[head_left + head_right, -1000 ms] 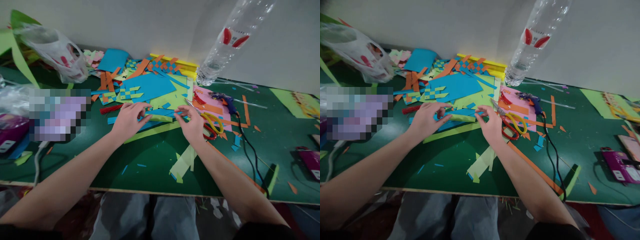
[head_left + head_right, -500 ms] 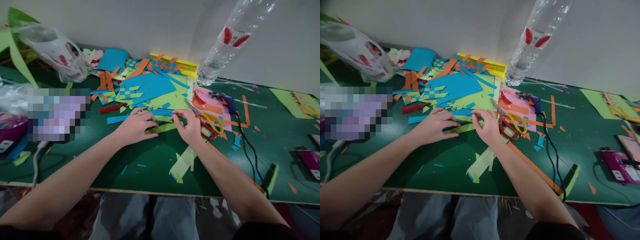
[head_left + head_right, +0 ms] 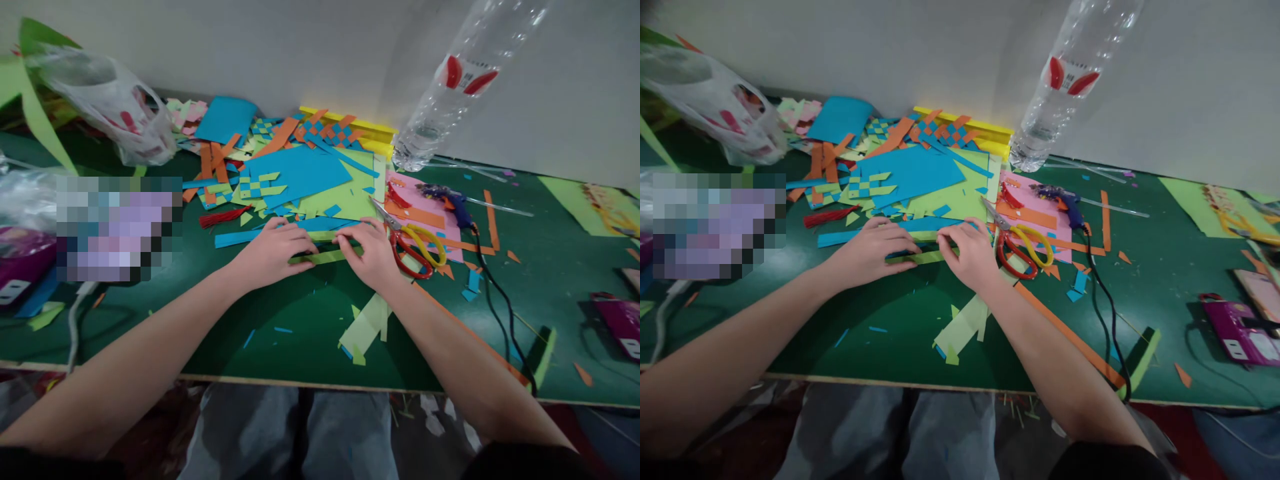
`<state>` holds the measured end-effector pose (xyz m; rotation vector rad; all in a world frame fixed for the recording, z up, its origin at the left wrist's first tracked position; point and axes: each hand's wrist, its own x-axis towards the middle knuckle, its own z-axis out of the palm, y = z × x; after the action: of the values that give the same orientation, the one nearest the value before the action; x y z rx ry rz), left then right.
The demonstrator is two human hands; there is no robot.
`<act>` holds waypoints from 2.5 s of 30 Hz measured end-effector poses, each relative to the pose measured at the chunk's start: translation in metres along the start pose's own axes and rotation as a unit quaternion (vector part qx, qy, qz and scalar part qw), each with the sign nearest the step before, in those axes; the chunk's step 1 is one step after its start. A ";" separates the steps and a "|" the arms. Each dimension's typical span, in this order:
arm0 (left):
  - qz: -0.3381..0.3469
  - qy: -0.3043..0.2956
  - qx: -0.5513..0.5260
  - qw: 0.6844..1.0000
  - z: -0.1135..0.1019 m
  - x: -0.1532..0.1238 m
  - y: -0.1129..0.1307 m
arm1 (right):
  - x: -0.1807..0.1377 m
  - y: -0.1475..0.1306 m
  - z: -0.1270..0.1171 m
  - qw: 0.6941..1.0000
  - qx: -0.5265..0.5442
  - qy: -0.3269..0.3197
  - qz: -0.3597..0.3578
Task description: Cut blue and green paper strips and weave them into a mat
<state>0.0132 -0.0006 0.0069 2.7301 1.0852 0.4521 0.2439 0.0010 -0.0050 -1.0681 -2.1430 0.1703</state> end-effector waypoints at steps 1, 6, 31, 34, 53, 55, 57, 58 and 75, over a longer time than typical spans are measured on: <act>0.001 0.000 -0.001 1.000 0.000 0.000 0.000 | 0.000 0.000 0.000 1.000 0.000 0.002 0.001; -0.008 0.009 -0.007 1.000 0.002 0.001 -0.002 | 0.000 -0.001 0.000 1.000 0.005 0.019 -0.007; -0.100 0.083 -0.034 0.991 0.001 -0.001 -0.006 | -0.002 0.002 0.000 0.996 0.051 0.034 0.066; -0.108 0.077 -0.037 0.990 -0.001 0.000 -0.005 | -0.001 0.002 0.000 0.995 0.057 0.036 0.077; -0.138 0.049 -0.037 0.988 -0.003 -0.001 -0.003 | -0.002 0.007 0.003 0.995 0.035 0.014 0.092; -0.132 0.047 -0.073 0.987 -0.003 -0.001 -0.003 | -0.002 0.006 0.003 0.996 0.022 0.022 0.087; -0.121 0.051 -0.110 0.985 -0.003 -0.001 -0.002 | -0.001 0.004 0.002 0.996 -0.009 0.041 0.075; -0.116 0.053 -0.131 0.983 -0.003 0.000 -0.002 | 0.000 0.003 0.001 0.996 -0.024 0.058 0.067; -0.142 0.134 -0.366 0.910 -0.009 0.002 0.001 | -0.006 -0.011 -0.006 0.992 0.087 -0.011 -0.086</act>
<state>0.0118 0.0005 0.0160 1.8593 1.0609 0.9724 0.2434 -0.0123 0.0008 -0.7800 -2.1823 0.2830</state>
